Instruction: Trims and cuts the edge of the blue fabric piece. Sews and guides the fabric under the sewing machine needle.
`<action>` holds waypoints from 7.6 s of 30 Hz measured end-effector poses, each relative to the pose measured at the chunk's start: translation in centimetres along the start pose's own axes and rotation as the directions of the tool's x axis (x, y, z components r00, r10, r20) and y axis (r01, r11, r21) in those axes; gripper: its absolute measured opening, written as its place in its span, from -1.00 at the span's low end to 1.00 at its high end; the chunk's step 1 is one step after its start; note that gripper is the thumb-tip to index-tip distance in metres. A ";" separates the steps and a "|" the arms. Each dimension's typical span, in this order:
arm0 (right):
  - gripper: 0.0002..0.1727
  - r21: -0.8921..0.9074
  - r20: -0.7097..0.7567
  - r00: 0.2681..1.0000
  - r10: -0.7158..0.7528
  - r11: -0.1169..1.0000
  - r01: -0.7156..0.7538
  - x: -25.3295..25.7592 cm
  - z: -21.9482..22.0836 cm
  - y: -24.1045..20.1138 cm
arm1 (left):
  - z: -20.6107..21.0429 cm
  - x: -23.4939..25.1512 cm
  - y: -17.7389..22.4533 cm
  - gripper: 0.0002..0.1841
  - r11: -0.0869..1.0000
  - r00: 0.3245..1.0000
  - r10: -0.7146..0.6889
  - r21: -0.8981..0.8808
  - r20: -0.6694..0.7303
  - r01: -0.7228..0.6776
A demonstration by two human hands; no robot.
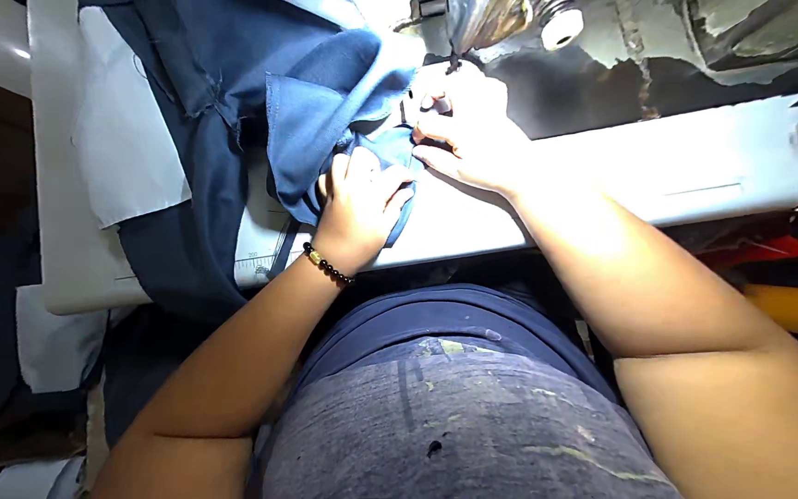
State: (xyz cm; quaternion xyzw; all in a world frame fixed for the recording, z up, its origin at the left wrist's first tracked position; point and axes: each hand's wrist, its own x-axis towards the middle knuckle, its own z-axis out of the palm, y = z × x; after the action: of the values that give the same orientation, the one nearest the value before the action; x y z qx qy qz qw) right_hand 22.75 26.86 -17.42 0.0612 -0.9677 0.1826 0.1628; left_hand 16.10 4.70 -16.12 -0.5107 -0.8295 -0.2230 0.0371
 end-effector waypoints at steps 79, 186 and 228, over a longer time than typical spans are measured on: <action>-0.52 -0.058 -0.085 0.938 0.337 0.938 -0.343 -1.1 -3.0 3.3 | 2.6 12.3 4.4 -0.24 0.960 0.940 -0.277 0.008 0.201 0.281; -0.90 0.156 -0.322 0.836 0.444 0.896 -0.416 -5.4 -3.1 -4.6 | 3.1 7.8 3.5 -0.85 0.887 0.888 0.460 -0.052 0.005 -0.460; -0.61 0.283 -0.190 0.866 0.463 0.870 -0.403 -0.6 -2.0 1.0 | -7.3 2.7 0.8 -0.51 0.934 0.840 -0.083 0.335 0.536 -0.121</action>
State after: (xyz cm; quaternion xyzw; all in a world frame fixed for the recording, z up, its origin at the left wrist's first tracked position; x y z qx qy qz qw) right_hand 23.70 28.58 -16.16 -0.1640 -0.8994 0.3335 0.2303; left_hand 14.30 4.28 -8.53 -0.5457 -0.8271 0.0845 -0.1048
